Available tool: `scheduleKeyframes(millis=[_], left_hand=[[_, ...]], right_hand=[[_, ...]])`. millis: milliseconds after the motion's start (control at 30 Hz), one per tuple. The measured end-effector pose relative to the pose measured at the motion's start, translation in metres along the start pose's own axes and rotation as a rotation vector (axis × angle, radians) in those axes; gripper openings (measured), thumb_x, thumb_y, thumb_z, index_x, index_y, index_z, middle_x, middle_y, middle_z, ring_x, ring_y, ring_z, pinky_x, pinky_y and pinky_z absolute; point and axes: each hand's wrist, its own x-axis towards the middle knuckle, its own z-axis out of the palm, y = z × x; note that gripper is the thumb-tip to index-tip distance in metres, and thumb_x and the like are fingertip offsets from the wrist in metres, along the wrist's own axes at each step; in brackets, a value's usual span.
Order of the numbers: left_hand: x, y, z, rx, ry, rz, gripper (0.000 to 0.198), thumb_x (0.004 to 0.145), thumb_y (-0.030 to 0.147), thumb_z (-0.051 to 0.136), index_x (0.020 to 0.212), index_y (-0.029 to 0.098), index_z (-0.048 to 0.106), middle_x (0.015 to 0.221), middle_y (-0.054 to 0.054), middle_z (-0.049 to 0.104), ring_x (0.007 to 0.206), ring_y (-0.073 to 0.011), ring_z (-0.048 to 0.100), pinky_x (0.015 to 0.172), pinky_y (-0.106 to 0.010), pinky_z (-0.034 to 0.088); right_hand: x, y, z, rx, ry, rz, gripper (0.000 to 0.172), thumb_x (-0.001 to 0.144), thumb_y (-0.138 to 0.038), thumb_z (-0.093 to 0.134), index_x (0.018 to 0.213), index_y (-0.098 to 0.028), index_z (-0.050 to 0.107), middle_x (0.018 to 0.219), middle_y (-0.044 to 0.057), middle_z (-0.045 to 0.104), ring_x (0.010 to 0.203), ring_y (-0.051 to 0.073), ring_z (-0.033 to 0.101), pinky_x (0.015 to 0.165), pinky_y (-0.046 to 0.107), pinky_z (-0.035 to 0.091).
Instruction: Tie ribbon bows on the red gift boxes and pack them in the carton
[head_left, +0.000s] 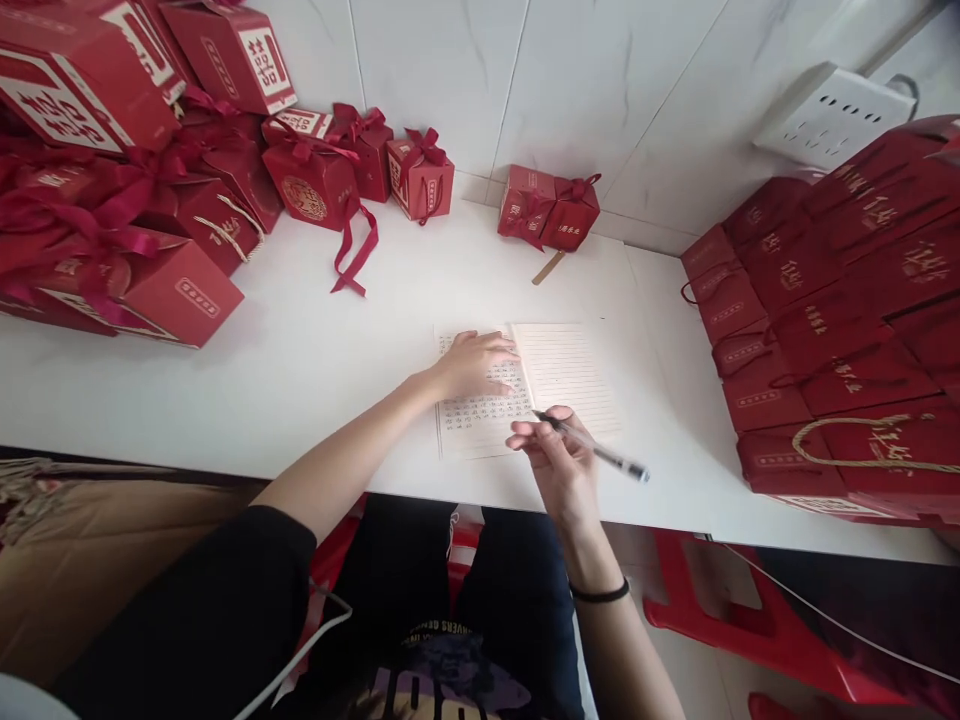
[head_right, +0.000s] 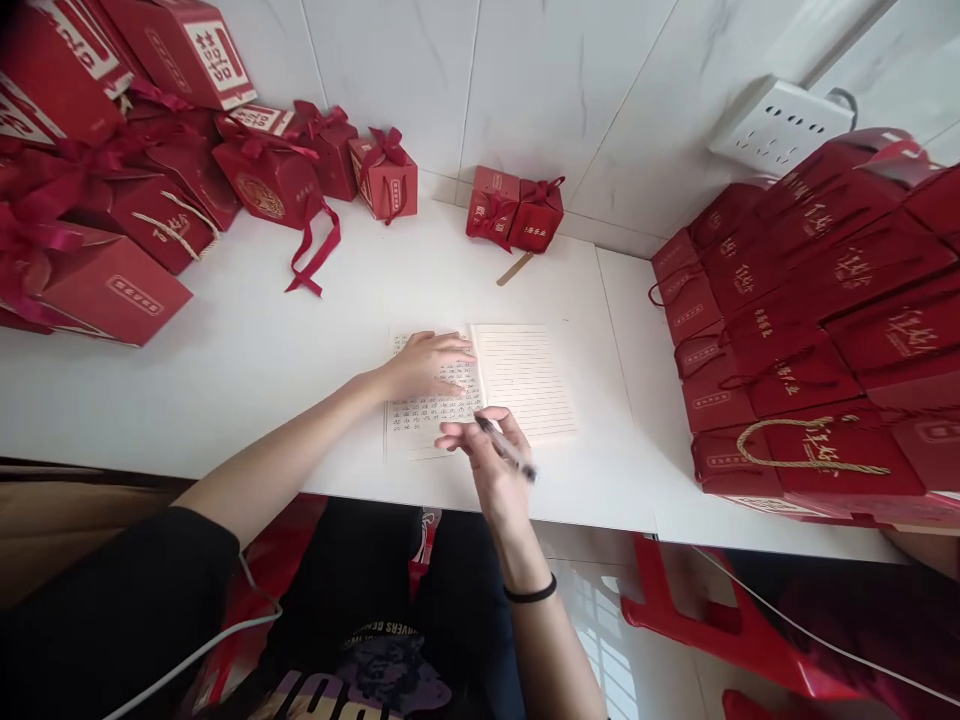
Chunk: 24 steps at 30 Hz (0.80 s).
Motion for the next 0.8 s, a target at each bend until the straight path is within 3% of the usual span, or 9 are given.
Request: scheduleKeyframes(millis=[133, 267, 367, 500, 800], left_hand=[[-0.005, -0.003, 0.003, 0.002, 0.007, 0.055, 0.057, 0.08, 0.055, 0.051, 0.128, 0.023, 0.053, 0.147, -0.005, 0.039, 0.141, -0.0251, 0.023, 0.115, -0.048, 0.008], [-0.004, -0.007, 0.005, 0.001, 0.034, 0.095, 0.052, 0.081, 0.05, 0.053, 0.125, 0.023, 0.056, 0.145, -0.004, 0.043, 0.14, -0.0243, 0.026, 0.115, -0.046, 0.01], [-0.002, -0.009, 0.008, -0.017, 0.052, 0.113, 0.049, 0.08, 0.048, 0.056, 0.122, 0.024, 0.059, 0.142, -0.003, 0.047, 0.138, -0.0251, 0.029, 0.115, -0.046, 0.011], [0.001, -0.01, 0.011, -0.031, 0.077, 0.125, 0.047, 0.078, 0.046, 0.059, 0.119, 0.023, 0.061, 0.141, -0.003, 0.048, 0.137, -0.0262, 0.031, 0.115, -0.047, 0.012], [0.001, -0.005, 0.008, -0.067, 0.067, 0.108, 0.044, 0.079, 0.042, 0.061, 0.118, 0.022, 0.061, 0.14, -0.003, 0.048, 0.137, -0.0255, 0.03, 0.115, -0.046, 0.011]], right_hand=[[0.004, 0.019, 0.022, -0.243, 0.088, -0.145, 0.024, 0.089, -0.043, 0.053, 0.09, -0.021, 0.043, 0.043, -0.009, 0.053, 0.034, 0.011, 0.05, 0.044, 0.024, 0.044], [0.003, 0.036, 0.027, -0.455, 0.175, -0.237, 0.026, 0.087, -0.039, 0.056, 0.079, -0.023, 0.037, 0.051, -0.01, 0.048, 0.04, 0.008, 0.046, 0.045, 0.022, 0.04], [0.005, 0.037, 0.028, -0.586, 0.222, -0.186, 0.025, 0.088, -0.033, 0.056, 0.075, -0.022, 0.038, 0.056, -0.008, 0.047, 0.048, 0.009, 0.047, 0.053, 0.023, 0.042], [0.011, 0.029, 0.03, -0.75, 0.283, -0.141, 0.025, 0.083, -0.032, 0.059, 0.068, -0.02, 0.042, 0.055, -0.006, 0.047, 0.048, 0.009, 0.045, 0.048, 0.021, 0.038], [0.014, 0.025, 0.032, -0.97, 0.279, -0.122, 0.035, 0.077, -0.023, 0.054, 0.052, -0.02, 0.031, 0.043, -0.008, 0.036, 0.041, 0.007, 0.033, 0.043, 0.019, 0.031]])
